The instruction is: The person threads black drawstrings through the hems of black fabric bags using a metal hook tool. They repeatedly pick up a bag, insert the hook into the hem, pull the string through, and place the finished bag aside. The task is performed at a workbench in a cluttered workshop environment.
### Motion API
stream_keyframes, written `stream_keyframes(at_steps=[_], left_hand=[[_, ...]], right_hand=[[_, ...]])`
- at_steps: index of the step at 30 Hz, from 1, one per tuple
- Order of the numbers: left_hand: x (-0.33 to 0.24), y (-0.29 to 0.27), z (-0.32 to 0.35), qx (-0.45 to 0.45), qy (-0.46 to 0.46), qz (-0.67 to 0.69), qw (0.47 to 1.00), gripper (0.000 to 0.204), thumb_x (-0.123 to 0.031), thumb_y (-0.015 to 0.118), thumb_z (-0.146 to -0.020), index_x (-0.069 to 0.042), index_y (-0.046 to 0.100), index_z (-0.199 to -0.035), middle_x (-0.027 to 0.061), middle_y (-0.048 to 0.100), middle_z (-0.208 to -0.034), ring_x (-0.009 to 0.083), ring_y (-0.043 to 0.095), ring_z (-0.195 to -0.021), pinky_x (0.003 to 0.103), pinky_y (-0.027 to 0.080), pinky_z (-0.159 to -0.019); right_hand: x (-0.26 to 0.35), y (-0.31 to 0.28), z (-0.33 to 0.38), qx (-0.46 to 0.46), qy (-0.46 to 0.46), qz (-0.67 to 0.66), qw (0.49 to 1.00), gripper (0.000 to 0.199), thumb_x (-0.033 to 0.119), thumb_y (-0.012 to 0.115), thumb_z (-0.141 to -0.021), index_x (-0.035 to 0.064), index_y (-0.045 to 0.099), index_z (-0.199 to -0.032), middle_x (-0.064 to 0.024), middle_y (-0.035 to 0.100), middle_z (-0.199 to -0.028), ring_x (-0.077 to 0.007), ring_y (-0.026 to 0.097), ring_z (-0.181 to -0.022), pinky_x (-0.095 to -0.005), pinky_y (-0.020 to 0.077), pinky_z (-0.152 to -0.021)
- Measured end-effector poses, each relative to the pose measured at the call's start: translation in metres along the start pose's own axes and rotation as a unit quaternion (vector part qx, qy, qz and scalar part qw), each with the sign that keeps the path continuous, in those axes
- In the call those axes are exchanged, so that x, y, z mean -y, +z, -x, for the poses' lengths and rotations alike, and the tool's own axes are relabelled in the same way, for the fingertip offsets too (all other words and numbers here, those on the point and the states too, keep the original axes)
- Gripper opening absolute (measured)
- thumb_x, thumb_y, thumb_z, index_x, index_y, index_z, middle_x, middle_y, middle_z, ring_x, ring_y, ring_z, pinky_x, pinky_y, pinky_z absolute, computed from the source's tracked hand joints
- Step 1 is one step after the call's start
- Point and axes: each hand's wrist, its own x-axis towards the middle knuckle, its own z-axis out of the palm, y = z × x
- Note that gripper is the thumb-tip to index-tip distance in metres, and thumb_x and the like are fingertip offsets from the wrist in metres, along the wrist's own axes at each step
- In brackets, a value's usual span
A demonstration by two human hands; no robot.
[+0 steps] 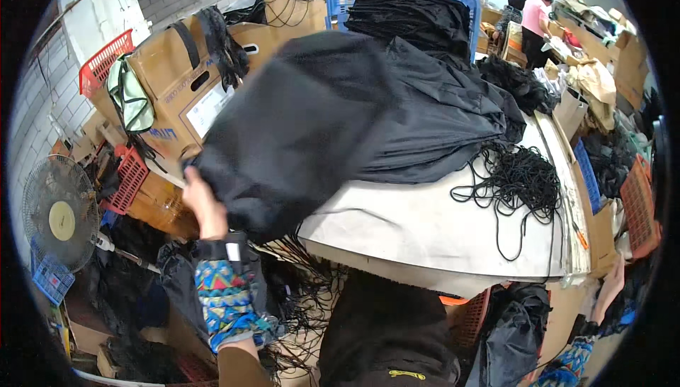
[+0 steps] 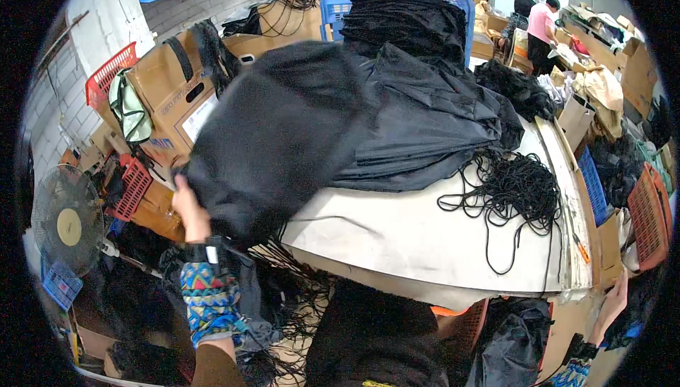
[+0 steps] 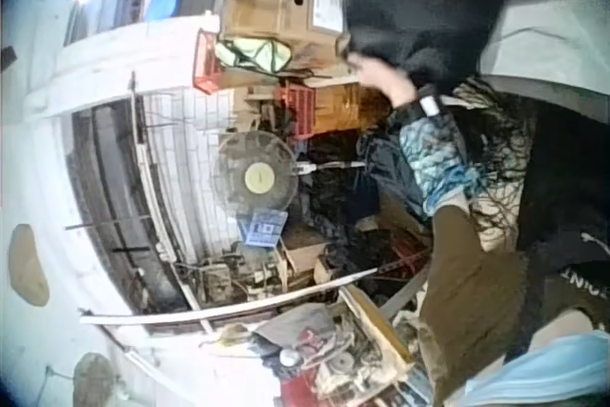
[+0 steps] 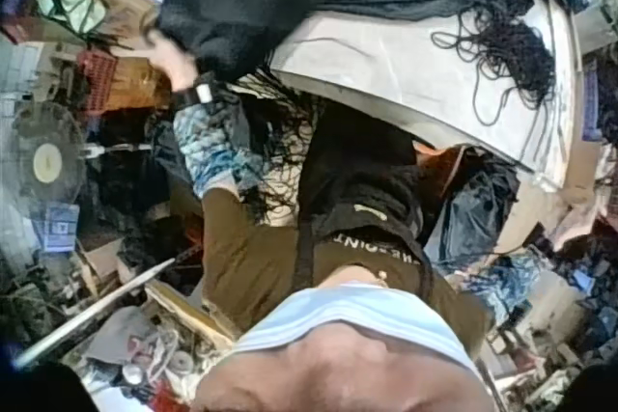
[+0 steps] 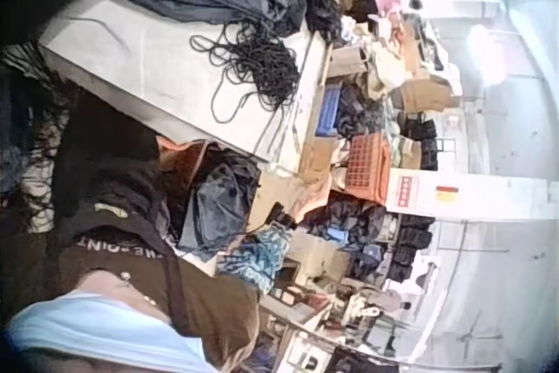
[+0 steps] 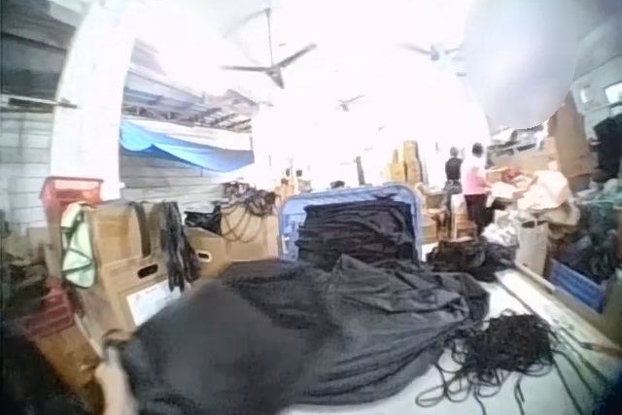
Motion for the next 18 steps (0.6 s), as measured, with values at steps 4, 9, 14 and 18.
stream_keyframes(at_steps=[4,9,14,18], left_hand=[[0.032,-0.088,-0.078,-0.043,0.019,-0.146,0.988,0.046,-0.03,0.055,-0.094,0.01,0.054,-0.116,0.0155,0.061,-0.111,0.0243,0.058,-0.097,0.038,0.047,-0.086],[0.049,-0.036,-0.041,-0.075,0.254,-0.557,0.787,0.051,-0.011,0.055,-0.084,0.003,0.042,-0.13,0.0263,0.046,-0.129,0.0408,0.045,-0.118,0.048,0.039,-0.097],[0.059,0.066,-0.037,0.29,0.387,-0.467,0.74,0.058,-0.031,0.051,-0.092,-0.002,0.033,-0.139,0.0241,0.036,-0.141,0.0413,0.037,-0.128,0.045,0.033,-0.104],[0.082,0.157,-0.029,0.368,0.361,-0.534,0.67,0.057,-0.035,0.051,-0.093,-0.017,0.032,-0.143,0.0214,0.032,-0.145,0.0462,0.033,-0.13,0.053,0.034,-0.104]], right_hand=[[0.048,0.042,0.018,0.045,0.057,-0.103,0.992,0.032,0.007,0.043,-0.097,0.0039,0.056,-0.126,-0.0029,0.064,-0.099,-0.0072,0.05,-0.068,-0.0215,0.0413,-0.058],[0.154,0.037,0.015,0.148,0.144,-0.142,0.968,0.029,0.007,0.049,-0.095,0.003,0.058,-0.123,0.0032,0.053,-0.073,-0.0051,0.042,-0.06,-0.0206,0.0362,-0.053],[0.247,0.07,0.037,0.232,0.007,-0.139,0.963,0.023,0.006,0.053,-0.093,0.0012,0.063,-0.113,-0.0051,0.058,-0.072,-0.0102,0.051,-0.063,-0.026,0.0422,-0.057],[0.265,0.077,0.056,0.266,-0.01,-0.12,0.957,0.021,0.002,0.056,-0.089,-0.002,0.063,-0.108,-0.0124,0.063,-0.076,-0.0162,0.058,-0.066,-0.0276,0.0462,-0.061]])
